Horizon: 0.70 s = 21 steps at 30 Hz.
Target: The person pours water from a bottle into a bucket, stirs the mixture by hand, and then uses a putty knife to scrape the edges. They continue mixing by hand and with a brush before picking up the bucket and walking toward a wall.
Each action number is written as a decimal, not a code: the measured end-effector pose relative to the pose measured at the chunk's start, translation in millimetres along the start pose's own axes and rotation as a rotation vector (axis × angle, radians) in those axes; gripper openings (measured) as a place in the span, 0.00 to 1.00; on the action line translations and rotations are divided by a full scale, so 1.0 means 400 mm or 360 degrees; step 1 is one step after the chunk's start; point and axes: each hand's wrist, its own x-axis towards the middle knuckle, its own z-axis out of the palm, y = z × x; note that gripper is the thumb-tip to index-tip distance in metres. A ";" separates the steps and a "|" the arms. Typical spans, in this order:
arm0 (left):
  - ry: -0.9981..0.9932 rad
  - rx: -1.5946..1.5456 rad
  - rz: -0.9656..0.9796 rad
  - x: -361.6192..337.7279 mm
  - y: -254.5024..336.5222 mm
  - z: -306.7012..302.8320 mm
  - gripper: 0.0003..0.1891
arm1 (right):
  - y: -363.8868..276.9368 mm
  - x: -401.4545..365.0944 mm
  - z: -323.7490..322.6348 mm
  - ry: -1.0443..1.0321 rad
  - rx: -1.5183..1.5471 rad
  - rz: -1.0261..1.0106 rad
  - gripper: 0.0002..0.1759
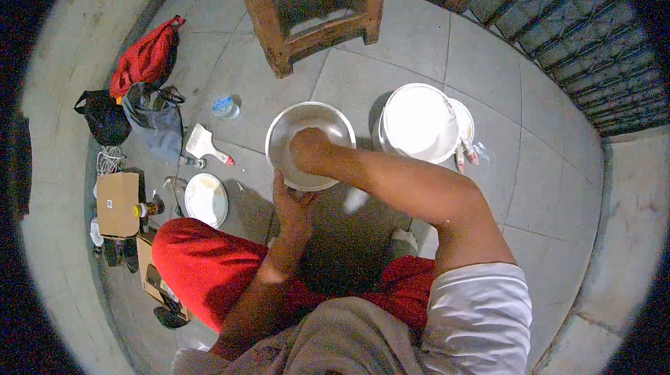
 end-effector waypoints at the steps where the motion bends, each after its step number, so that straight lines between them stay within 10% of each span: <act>1: -0.0019 0.0017 0.0031 -0.001 0.001 0.000 0.36 | -0.014 -0.020 -0.032 -0.0093 0.0010 -0.0091 0.11; 16: 0.0163 0.0086 -0.0031 -0.017 0.015 0.015 0.32 | 0.030 0.015 -0.085 -0.0356 -0.0094 -0.0306 0.12; 21: 0.0070 0.0022 0.0005 -0.012 0.008 0.014 0.41 | 0.043 0.054 0.023 0.0578 -0.0027 -0.0050 0.10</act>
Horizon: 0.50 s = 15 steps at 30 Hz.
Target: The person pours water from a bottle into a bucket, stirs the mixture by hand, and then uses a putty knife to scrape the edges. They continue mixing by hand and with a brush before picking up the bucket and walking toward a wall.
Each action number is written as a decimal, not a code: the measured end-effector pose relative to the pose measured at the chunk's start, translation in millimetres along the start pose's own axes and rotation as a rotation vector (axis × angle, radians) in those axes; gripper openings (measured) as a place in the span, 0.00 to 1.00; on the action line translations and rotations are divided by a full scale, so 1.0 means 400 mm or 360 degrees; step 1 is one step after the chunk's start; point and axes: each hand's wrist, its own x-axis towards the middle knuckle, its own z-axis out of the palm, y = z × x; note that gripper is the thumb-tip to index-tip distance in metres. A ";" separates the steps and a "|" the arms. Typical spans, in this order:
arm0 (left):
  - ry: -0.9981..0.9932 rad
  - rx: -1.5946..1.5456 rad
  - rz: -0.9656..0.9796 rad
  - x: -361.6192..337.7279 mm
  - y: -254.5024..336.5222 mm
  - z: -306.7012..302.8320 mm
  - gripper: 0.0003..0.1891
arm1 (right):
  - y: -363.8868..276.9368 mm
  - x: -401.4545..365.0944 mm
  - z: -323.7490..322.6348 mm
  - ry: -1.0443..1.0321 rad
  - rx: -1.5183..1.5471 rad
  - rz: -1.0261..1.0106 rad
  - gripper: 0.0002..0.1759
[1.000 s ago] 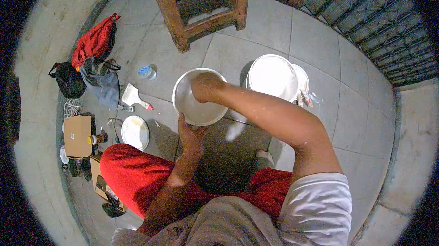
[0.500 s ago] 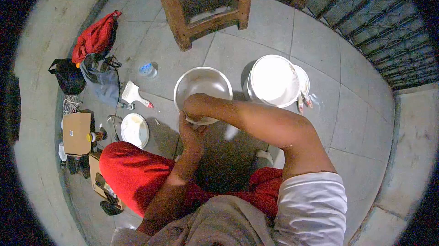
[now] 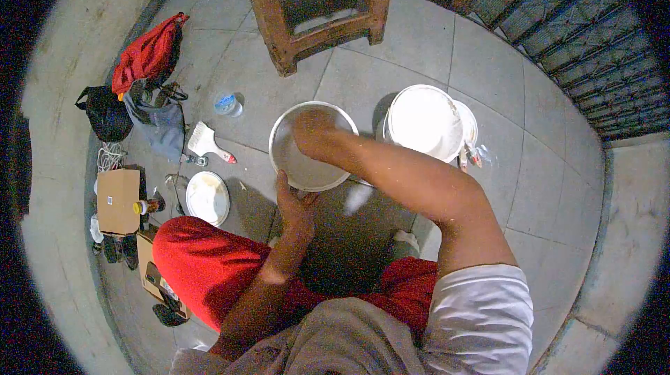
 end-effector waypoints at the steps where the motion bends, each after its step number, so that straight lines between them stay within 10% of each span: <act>1: 0.0019 -0.0024 -0.0026 0.004 -0.005 -0.005 0.40 | -0.003 -0.004 0.016 -0.0005 0.0005 -0.0001 0.10; 15: -0.0017 0.0010 -0.0015 0.008 -0.008 -0.010 0.38 | -0.061 -0.016 -0.049 -0.0885 0.0285 -0.0522 0.11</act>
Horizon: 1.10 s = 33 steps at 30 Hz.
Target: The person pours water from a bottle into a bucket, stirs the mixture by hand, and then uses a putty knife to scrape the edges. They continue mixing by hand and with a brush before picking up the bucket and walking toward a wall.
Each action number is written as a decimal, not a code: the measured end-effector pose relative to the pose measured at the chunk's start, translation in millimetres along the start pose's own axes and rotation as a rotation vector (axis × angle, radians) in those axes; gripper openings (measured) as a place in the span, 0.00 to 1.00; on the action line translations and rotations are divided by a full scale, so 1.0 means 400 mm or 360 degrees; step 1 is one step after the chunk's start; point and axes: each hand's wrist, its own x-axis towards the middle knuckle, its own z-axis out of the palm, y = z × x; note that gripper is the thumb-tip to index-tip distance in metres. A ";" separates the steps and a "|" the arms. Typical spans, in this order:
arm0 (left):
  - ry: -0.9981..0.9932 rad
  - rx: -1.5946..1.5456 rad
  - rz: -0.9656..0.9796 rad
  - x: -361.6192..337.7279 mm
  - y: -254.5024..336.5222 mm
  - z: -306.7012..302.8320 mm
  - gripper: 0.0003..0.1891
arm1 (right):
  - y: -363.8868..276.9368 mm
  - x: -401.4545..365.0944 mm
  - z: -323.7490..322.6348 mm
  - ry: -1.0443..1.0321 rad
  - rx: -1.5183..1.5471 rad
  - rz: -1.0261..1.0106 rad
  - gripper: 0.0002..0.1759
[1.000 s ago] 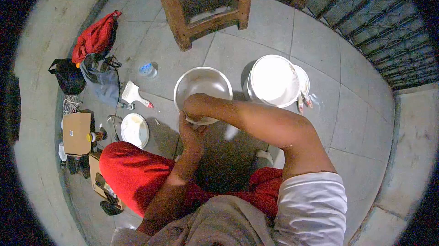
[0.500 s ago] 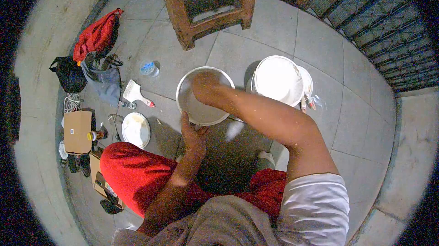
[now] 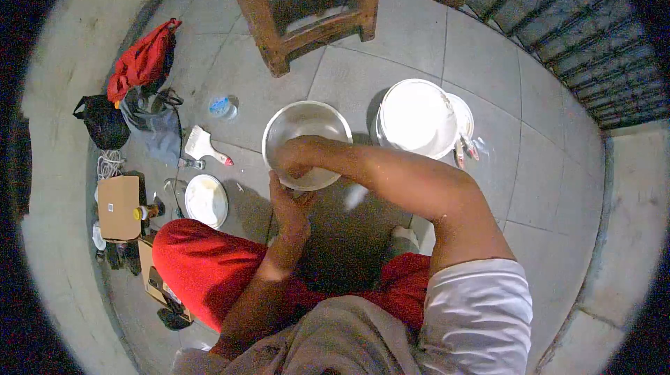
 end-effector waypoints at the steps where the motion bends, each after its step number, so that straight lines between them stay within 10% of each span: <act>1: 0.0009 -0.0007 -0.0048 0.000 0.001 -0.002 0.39 | 0.009 -0.004 0.000 -0.0095 -0.0010 -0.0001 0.10; 16: 0.0035 0.0066 0.0049 -0.044 0.025 0.040 0.38 | -0.003 -0.396 -0.159 0.0092 -0.0057 0.0438 0.07; 18: 0.0027 0.0023 0.0040 -0.031 0.024 0.031 0.35 | 0.035 -0.441 -0.099 0.0983 -0.0124 -0.0138 0.10; 21: -0.0047 0.0110 0.0166 -0.028 0.004 0.012 0.31 | 0.045 -0.471 -0.081 0.0518 -0.0143 0.0219 0.11; 33: -0.0046 0.0020 0.0127 0.004 -0.028 0.022 0.31 | 0.089 -0.494 -0.007 0.0939 0.0049 0.0137 0.10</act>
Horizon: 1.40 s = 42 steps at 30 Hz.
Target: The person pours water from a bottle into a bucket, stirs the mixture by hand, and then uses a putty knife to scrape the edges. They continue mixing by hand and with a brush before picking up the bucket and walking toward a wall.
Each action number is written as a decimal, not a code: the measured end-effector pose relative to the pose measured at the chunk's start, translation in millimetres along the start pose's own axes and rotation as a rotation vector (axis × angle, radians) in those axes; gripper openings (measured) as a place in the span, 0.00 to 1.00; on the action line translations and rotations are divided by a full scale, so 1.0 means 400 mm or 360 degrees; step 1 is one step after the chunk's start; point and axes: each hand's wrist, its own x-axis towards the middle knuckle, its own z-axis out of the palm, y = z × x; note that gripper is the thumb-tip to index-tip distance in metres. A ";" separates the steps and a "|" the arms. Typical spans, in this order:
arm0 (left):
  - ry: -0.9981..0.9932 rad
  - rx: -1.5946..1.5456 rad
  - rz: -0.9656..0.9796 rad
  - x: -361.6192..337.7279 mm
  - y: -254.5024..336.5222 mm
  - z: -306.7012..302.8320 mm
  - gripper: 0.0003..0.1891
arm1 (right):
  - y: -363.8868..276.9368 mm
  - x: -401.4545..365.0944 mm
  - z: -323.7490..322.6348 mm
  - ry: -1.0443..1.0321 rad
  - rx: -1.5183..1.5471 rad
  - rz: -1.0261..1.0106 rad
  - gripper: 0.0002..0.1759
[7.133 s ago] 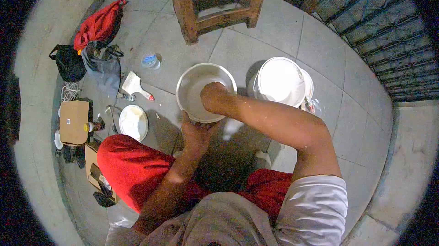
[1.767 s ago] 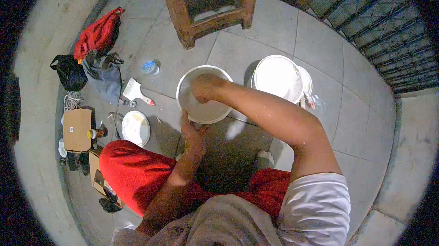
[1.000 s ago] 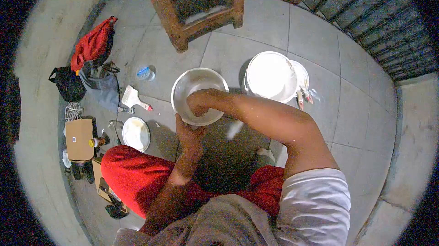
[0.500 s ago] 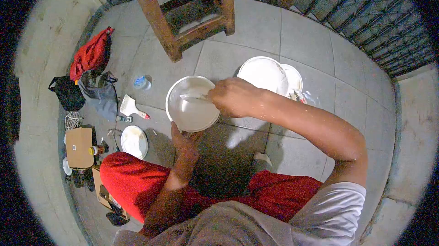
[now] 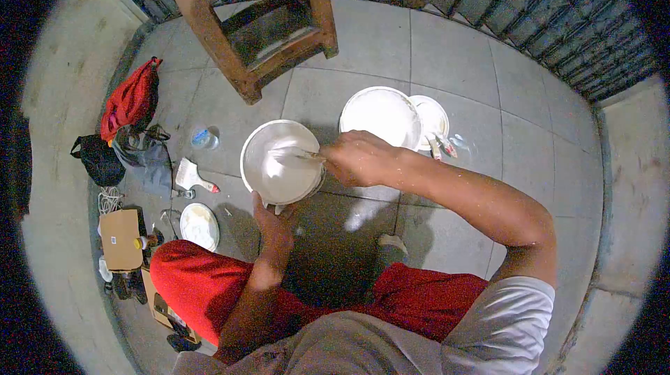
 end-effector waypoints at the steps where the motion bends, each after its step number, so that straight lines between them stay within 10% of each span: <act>1: -0.0084 -0.0046 0.0040 0.007 -0.006 -0.005 0.31 | 0.011 -0.007 0.008 0.0007 0.0001 0.0002 0.10; 25: -0.0221 0.0212 -0.0031 -0.036 0.018 0.046 0.40 | 0.067 -0.008 0.009 0.0503 -0.0223 -0.0409 0.07; 35: -0.0293 0.0173 -0.0063 -0.027 0.013 0.032 0.28 | 0.021 0.018 -0.034 -0.0020 -0.0374 -0.0026 0.08; 40: -0.0192 0.0186 -0.0152 -0.021 0.010 0.035 0.40 | 0.043 0.018 -0.009 0.0299 -0.0280 -0.0284 0.05; 42: -0.0231 0.0182 -0.0157 -0.030 0.023 0.043 0.40 | 0.009 0.035 -0.034 -0.0085 -0.0382 -0.0012 0.07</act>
